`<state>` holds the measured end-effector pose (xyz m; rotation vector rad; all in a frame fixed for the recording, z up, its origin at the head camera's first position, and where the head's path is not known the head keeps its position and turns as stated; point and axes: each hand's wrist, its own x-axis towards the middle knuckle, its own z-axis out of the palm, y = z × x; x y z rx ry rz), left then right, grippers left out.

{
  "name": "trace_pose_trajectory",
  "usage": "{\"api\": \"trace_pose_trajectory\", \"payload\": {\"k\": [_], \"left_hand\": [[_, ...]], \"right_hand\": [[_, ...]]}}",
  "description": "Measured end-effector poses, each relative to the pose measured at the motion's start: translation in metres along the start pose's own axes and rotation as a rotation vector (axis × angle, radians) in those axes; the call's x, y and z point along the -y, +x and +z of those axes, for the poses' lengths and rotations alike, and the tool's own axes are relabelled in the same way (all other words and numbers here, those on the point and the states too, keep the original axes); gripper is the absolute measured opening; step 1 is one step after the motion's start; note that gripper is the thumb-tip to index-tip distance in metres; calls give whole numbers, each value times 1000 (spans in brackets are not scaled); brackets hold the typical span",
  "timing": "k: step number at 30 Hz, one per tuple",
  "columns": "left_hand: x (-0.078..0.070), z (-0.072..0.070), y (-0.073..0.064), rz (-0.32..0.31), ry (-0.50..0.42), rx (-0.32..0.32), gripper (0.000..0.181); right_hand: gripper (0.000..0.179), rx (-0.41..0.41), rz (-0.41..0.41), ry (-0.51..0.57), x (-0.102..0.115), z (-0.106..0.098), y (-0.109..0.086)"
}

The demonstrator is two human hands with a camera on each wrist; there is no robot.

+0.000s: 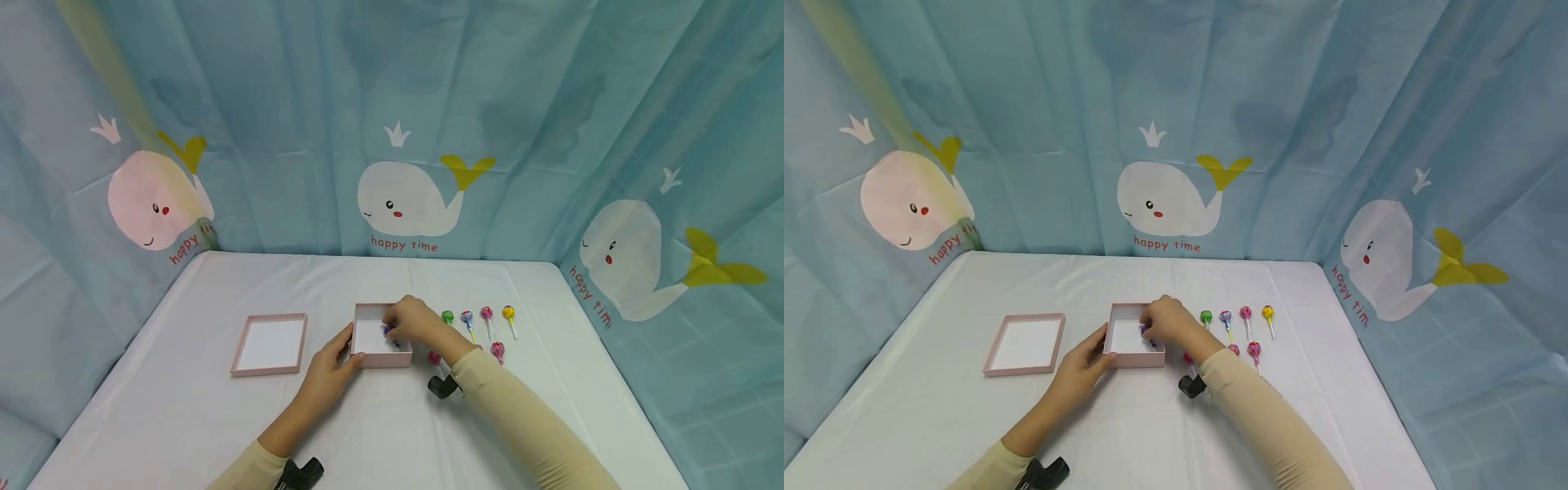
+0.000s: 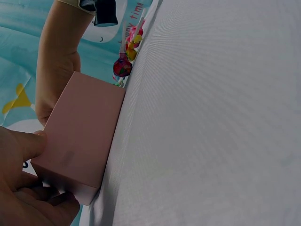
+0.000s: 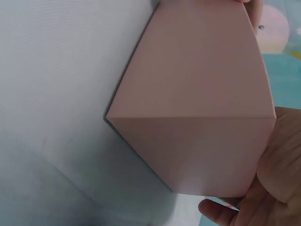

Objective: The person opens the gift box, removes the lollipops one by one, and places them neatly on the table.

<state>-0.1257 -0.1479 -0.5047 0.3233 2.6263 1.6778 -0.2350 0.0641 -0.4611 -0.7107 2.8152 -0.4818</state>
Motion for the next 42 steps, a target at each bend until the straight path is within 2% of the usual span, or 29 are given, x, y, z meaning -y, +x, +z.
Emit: {"api": "trace_pose_trajectory", "payload": {"k": [5,13,30,35,42], "left_hand": [[0,0,0,-5,-2,-5,73],[2,0,0,4,12,-11,74],[0,0,2,18,8,-26,72],[0,1,1,38,17,-44,72],[0,2,1,8,26,-41,72]], "right_hand": [[21,-22,3,-34,5,-2,-2],[18,-95,-59,-54,1,0,-3],[23,-344,-145,187,13,-29,-16],[24,-371,-124,239,13,-39,-24],[23,-417,-110,301,6,-54,-39]]}}
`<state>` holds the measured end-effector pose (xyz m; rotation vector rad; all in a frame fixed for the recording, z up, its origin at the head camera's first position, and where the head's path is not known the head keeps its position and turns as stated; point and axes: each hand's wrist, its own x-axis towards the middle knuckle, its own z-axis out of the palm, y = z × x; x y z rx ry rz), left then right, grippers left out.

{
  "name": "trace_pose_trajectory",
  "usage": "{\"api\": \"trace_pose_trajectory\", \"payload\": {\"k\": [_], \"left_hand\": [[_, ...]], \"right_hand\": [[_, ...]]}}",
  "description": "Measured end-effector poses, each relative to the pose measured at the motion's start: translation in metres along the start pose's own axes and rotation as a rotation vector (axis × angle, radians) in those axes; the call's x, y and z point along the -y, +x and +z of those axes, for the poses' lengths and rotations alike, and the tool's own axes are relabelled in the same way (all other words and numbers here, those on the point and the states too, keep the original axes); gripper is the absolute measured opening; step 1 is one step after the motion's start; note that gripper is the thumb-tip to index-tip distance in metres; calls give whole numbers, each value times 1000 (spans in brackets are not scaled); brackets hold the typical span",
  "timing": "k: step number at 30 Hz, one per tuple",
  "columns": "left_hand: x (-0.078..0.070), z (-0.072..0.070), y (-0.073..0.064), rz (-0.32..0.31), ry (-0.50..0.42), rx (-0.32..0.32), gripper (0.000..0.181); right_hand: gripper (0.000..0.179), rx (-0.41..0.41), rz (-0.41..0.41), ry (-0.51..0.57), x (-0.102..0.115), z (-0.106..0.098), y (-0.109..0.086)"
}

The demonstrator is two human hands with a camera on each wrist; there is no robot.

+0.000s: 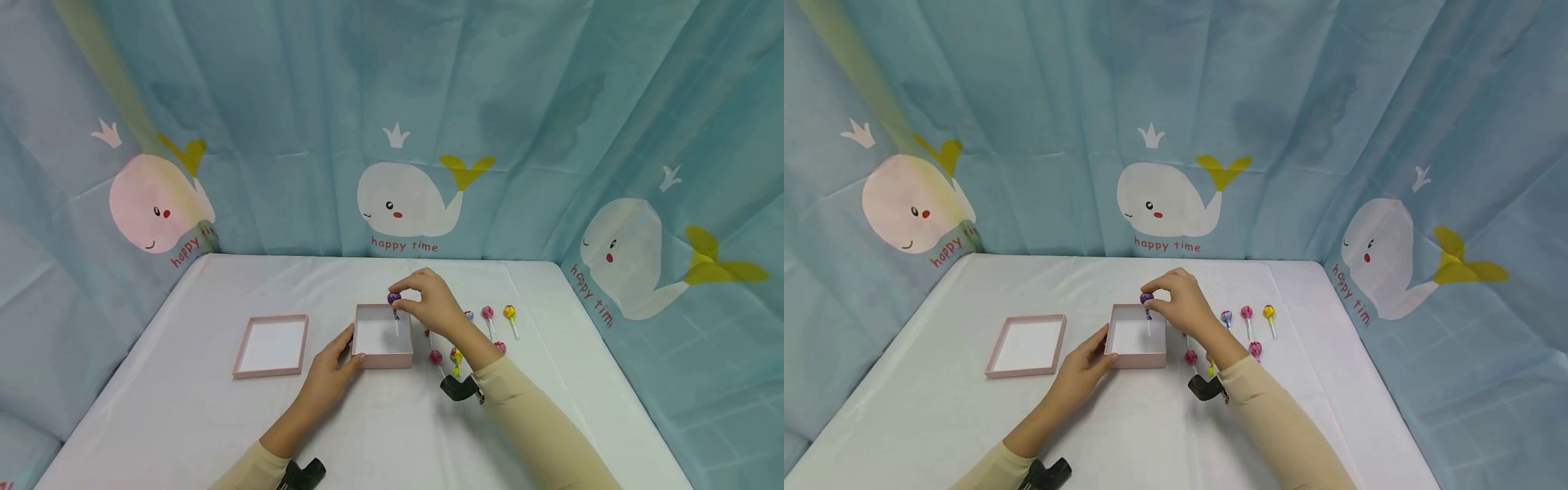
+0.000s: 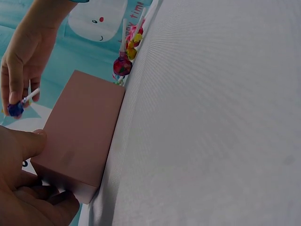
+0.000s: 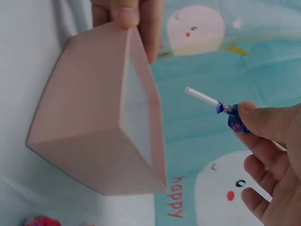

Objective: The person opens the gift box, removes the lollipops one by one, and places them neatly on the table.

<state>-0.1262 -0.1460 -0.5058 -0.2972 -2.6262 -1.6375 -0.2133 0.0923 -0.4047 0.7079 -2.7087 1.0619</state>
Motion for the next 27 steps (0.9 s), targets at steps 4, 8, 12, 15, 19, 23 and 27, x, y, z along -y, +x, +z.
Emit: {"api": "trace_pose_trajectory", "payload": {"k": [4,8,12,15,19,23,27], "left_hand": [[0,0,1,-4,-4,11,73],[1,0,0,-16,-9,21,74],[1,0,0,-9,-20,23,75],[3,2,0,7,-28,16,75],[3,4,1,2,-33,17,74],[3,3,0,-10,-29,25,73],[3,1,-1,-1,-17,24,74]], "right_hand": [[22,-33,32,46,-3,-15,-7],[22,-65,56,82,-7,-29,-14],[23,-97,68,91,-16,-41,-22],[24,-113,81,84,-23,-51,-28],[25,-137,89,79,-29,-63,-39],[24,-165,86,85,-34,-76,-48],[25,-183,98,78,-39,-87,-56]]}}
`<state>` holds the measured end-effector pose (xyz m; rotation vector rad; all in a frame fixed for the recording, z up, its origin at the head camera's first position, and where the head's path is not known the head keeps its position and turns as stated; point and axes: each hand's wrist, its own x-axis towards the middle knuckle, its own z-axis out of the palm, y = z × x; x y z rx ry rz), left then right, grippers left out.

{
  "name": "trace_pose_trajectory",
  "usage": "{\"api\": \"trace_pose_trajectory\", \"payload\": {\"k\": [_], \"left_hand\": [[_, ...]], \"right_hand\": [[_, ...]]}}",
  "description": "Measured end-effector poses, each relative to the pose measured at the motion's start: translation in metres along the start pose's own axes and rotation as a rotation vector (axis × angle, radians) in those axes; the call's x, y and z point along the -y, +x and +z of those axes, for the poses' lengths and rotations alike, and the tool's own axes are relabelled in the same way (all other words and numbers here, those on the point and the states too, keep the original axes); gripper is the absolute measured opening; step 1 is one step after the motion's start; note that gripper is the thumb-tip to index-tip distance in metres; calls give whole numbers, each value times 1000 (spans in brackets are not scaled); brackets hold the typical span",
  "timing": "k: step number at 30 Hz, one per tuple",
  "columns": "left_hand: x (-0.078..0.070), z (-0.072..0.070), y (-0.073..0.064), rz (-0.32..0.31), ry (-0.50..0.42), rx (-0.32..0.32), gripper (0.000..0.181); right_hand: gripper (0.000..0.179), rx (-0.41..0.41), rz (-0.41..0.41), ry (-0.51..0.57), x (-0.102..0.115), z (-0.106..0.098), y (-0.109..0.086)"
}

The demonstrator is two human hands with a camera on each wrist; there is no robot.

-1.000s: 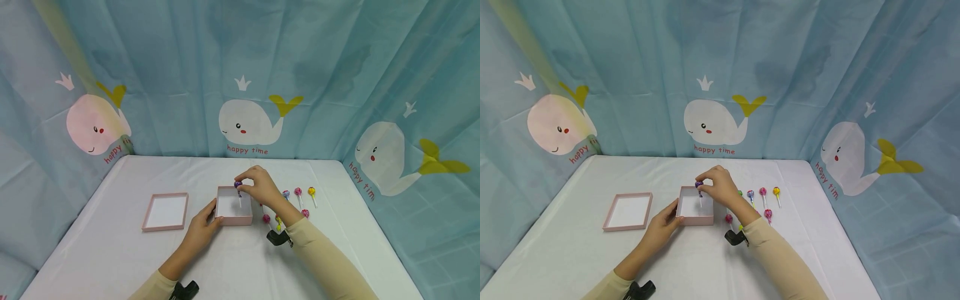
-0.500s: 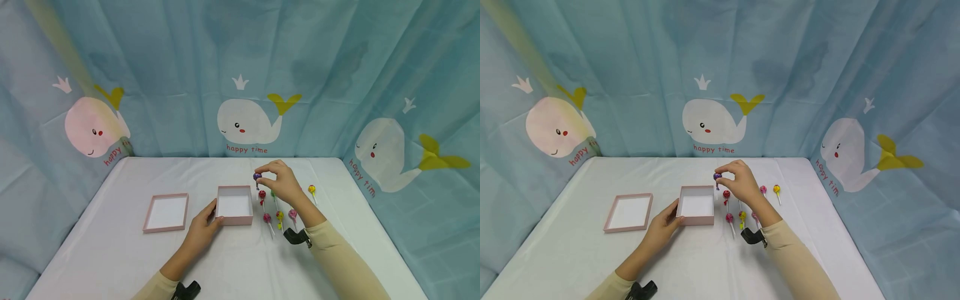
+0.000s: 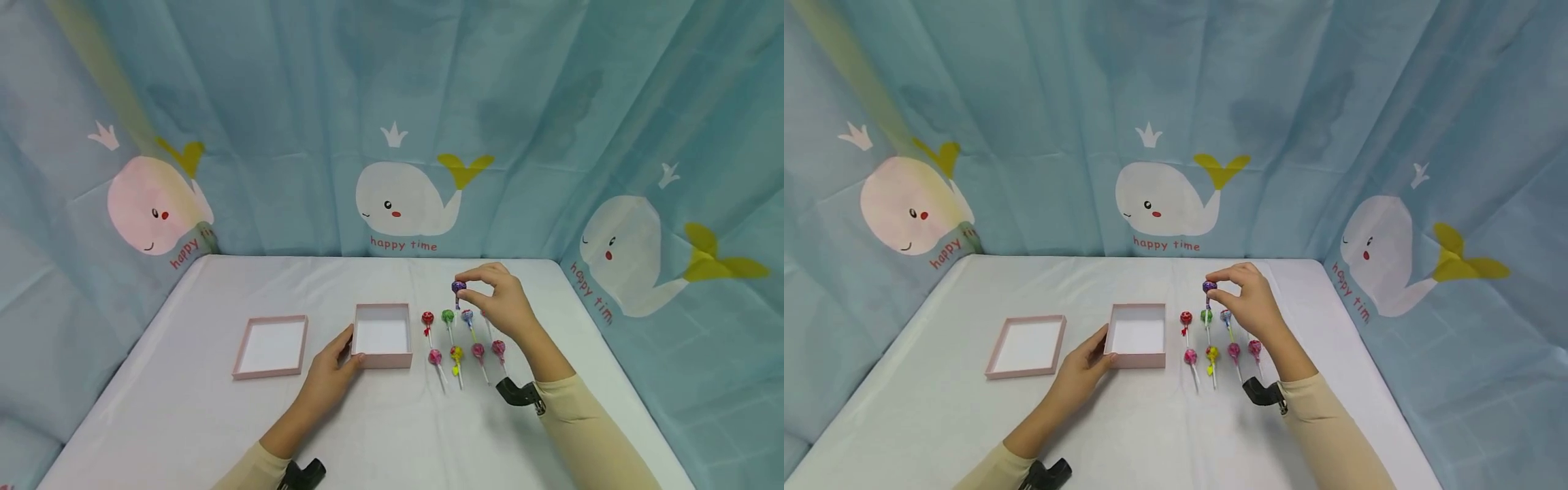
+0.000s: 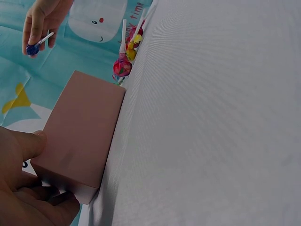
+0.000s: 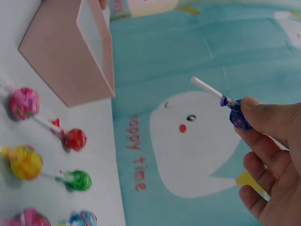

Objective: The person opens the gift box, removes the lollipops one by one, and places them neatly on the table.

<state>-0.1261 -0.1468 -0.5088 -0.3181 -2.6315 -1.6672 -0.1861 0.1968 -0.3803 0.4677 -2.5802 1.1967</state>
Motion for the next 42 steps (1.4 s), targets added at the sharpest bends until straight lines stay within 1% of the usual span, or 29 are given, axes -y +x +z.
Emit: {"api": "trace_pose_trajectory", "payload": {"k": [4,11,18,29,36,42], "left_hand": [[0,-1,0,6,3,-6,74],[1,-1,1,10,10,-12,74],[1,-1,3,-4,9,-3,74],[-1,-1,3,8,-6,9,73],[-2,0,3,8,-4,8,73],[-1,0,2,1,-13,9,73]], "right_hand": [[26,-8,18,-16,-7,-13,-7],[26,-29,26,-37,-25,-34,-22],[29,-47,101,-68,-50,-46,-43],[35,-72,194,-62,-92,-51,-71],[38,-43,259,-53,-116,-51,-81],[38,2,283,25,-134,-49,-87]]}}
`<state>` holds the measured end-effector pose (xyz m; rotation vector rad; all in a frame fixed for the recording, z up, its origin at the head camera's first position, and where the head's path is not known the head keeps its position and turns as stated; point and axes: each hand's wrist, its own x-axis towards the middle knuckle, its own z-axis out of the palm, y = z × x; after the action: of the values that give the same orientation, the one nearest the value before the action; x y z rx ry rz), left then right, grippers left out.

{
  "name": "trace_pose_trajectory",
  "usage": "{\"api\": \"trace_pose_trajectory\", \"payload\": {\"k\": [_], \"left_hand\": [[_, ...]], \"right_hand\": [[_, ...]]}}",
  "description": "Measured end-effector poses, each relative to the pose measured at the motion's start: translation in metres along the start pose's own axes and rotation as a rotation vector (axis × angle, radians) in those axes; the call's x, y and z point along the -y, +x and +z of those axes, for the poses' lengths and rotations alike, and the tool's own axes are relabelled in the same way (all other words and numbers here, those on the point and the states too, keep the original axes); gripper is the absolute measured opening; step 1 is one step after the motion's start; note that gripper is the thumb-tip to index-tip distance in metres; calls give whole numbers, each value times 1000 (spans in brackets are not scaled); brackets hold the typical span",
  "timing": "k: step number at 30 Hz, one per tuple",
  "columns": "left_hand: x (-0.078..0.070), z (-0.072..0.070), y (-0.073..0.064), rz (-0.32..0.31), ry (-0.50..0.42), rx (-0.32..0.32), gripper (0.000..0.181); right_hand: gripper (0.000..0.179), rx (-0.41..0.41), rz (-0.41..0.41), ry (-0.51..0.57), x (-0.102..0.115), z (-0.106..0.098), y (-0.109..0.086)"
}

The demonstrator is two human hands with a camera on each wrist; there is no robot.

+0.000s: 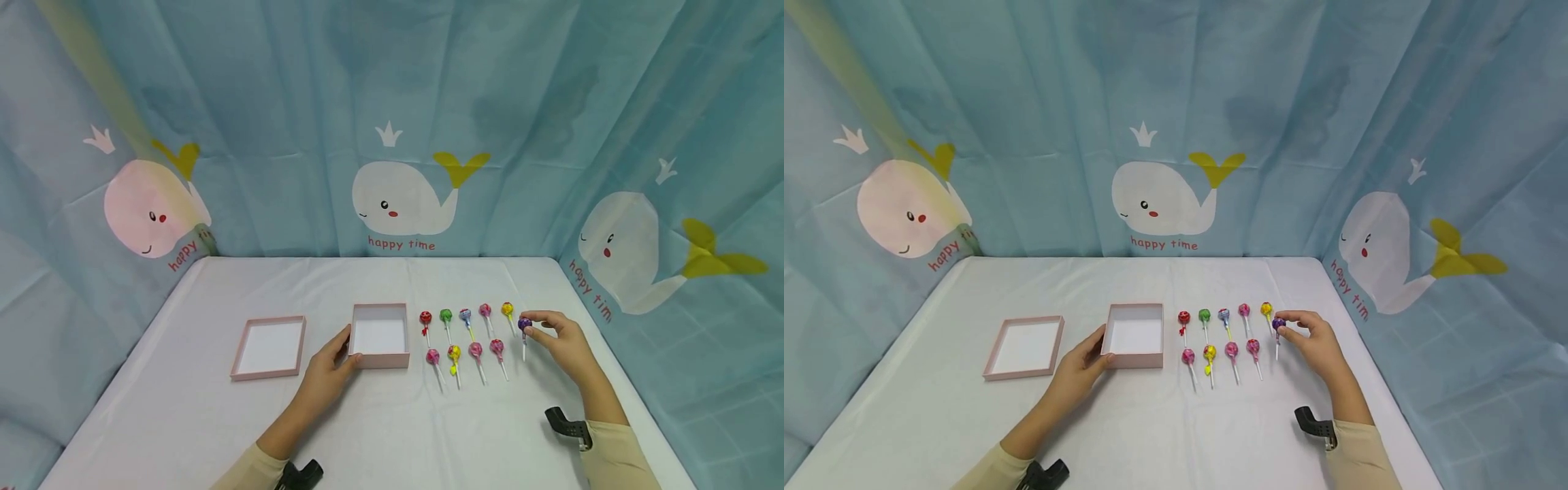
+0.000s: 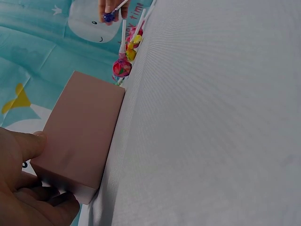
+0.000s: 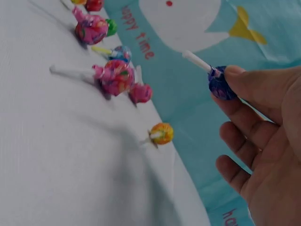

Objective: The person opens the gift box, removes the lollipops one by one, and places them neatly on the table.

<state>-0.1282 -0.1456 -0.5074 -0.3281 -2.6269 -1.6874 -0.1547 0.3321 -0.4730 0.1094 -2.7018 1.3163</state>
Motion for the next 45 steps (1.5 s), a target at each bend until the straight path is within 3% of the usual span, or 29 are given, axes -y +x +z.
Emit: {"api": "trace_pose_trajectory", "payload": {"k": [16,28,45], "left_hand": [[-2,-1,-1,-4,1,3,73],[-2,0,1,6,35,-25,73],[-1,-2,2,-26,25,1,72]], "right_hand": [[32,63,16,-26,-36,9,1],[35,80,36,-52,-44,13,0],[37,84,42,-111,-49,16,2]]}}
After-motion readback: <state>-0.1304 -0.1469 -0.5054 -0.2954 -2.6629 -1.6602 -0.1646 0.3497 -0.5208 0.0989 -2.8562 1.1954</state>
